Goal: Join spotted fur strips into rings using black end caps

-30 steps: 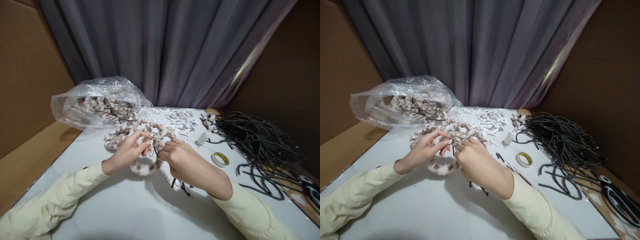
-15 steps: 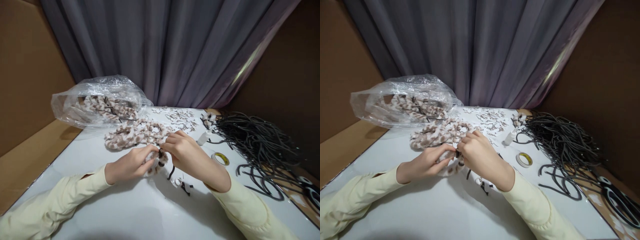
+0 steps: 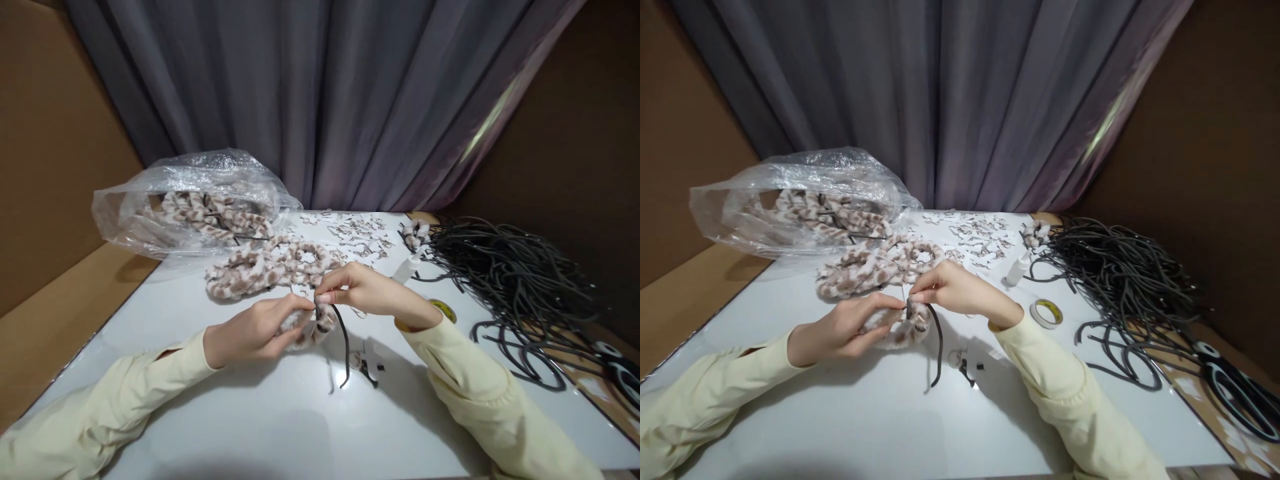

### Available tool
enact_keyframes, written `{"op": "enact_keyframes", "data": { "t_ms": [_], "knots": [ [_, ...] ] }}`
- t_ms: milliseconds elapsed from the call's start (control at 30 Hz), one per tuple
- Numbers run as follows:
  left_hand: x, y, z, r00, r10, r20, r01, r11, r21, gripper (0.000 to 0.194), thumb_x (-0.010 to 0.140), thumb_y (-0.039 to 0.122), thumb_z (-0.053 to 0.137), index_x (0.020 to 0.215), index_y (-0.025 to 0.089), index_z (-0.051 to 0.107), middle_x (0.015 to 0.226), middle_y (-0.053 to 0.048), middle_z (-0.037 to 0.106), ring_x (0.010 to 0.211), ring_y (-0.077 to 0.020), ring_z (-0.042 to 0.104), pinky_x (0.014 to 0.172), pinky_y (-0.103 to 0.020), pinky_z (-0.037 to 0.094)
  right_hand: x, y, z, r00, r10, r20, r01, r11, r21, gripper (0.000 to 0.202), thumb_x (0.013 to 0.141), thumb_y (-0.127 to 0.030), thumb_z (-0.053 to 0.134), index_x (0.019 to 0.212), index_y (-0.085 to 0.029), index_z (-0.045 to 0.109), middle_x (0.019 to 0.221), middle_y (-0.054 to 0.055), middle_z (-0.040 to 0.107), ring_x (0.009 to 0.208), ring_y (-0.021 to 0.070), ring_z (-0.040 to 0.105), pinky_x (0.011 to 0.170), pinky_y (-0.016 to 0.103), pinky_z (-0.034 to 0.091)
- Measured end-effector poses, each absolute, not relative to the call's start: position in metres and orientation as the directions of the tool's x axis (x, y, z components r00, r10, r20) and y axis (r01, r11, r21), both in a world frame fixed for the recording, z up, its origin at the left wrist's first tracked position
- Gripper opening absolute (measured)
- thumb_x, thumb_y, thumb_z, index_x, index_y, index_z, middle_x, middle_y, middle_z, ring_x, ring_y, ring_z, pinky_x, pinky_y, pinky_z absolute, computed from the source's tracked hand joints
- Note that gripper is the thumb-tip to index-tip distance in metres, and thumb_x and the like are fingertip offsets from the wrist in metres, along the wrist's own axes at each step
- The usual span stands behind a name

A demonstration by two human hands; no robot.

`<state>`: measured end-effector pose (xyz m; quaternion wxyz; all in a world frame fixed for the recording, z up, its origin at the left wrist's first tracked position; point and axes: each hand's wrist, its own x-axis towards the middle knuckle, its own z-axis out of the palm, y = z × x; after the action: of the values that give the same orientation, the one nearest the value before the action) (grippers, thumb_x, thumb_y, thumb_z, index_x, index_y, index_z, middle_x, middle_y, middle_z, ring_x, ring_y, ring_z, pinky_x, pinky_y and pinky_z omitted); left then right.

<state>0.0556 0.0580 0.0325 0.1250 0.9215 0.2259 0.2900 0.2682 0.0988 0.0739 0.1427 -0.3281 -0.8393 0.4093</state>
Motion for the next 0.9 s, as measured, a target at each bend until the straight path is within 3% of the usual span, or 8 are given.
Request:
{"op": "enact_keyframes", "data": {
  "t_ms": [133,267,333,433,533,700,900],
  "knots": [
    [0.055,0.059,0.031,0.719,0.473,0.509,0.337,-0.878,0.339,0.037,0.084,0.012,0.041,0.12,0.019,0.036,0.094,-0.007,0.064,0.078,-0.0152,0.063,0.067,-0.021,0.049,0.268,0.101,0.073,-0.732,0.676,-0.087,0.431,0.36,-0.827,0.019,0.077,-0.024,0.053,0.073,-0.011,0.065,0.062,-0.002,0.051,0.057,0.0086,0.041,0.055,0.02,0.033],
    [0.056,0.061,0.029,0.746,0.409,0.525,0.292,-0.91,0.293,0.032,0.085,0.011,0.04,0.116,0.017,0.043,0.095,-0.009,0.065,0.084,-0.0161,0.063,0.072,-0.023,0.049,0.267,0.098,0.074,-0.719,0.69,-0.084,0.449,0.37,-0.813,0.02,0.079,-0.024,0.052,0.071,-0.01,0.064,0.058,-0.003,0.048,0.055,0.008,0.04,0.053,0.02,0.032],
    [0.057,0.061,0.03,0.728,0.436,0.529,0.313,-0.898,0.31,0.027,0.086,0.013,0.042,0.112,0.016,0.046,0.091,-0.009,0.066,0.08,-0.0154,0.063,0.069,-0.022,0.048,0.268,0.097,0.077,-0.72,0.691,-0.066,0.461,0.405,-0.79,0.021,0.08,-0.025,0.051,0.076,-0.01,0.066,0.061,-0.002,0.052,0.058,0.0087,0.043,0.055,0.02,0.034],
    [0.058,0.059,0.032,0.683,0.529,0.503,0.381,-0.847,0.372,0.021,0.087,0.016,0.042,0.107,0.017,0.049,0.084,-0.005,0.066,0.065,-0.0122,0.061,0.06,-0.02,0.046,0.272,0.097,0.08,-0.768,0.639,-0.05,0.45,0.482,-0.752,0.022,0.08,-0.026,0.054,0.092,-0.012,0.066,0.083,0.003,0.063,0.071,0.0119,0.053,0.062,0.021,0.039],
    [0.059,0.057,0.035,0.638,0.623,0.452,0.422,-0.774,0.471,0.018,0.087,0.019,0.043,0.101,0.017,0.052,0.076,-0.001,0.064,0.052,-0.0089,0.055,0.051,-0.018,0.042,0.274,0.096,0.081,-0.801,0.594,-0.073,0.453,0.523,-0.722,0.028,0.075,-0.027,0.061,0.1,-0.015,0.065,0.093,0.004,0.064,0.076,0.0133,0.055,0.066,0.022,0.041],
    [0.061,0.056,0.037,0.584,0.717,0.381,0.385,-0.658,0.647,0.015,0.087,0.021,0.046,0.099,0.018,0.054,0.067,0.001,0.063,0.047,-0.0075,0.054,0.039,-0.014,0.035,0.27,0.093,0.078,-0.785,0.614,-0.082,0.467,0.499,-0.73,0.023,0.074,-0.032,0.061,0.085,-0.013,0.068,0.072,0.001,0.063,0.065,0.0114,0.052,0.062,0.022,0.04],
    [0.062,0.056,0.038,0.572,0.726,0.383,0.342,-0.635,0.692,0.014,0.086,0.019,0.046,0.098,0.016,0.053,0.066,0.0,0.064,0.048,-0.0075,0.057,0.036,-0.012,0.036,0.268,0.09,0.076,-0.746,0.664,-0.05,0.463,0.464,-0.755,0.02,0.072,-0.031,0.062,0.072,-0.012,0.067,0.061,-0.002,0.054,0.059,0.0091,0.044,0.057,0.021,0.035]
  ]
}}
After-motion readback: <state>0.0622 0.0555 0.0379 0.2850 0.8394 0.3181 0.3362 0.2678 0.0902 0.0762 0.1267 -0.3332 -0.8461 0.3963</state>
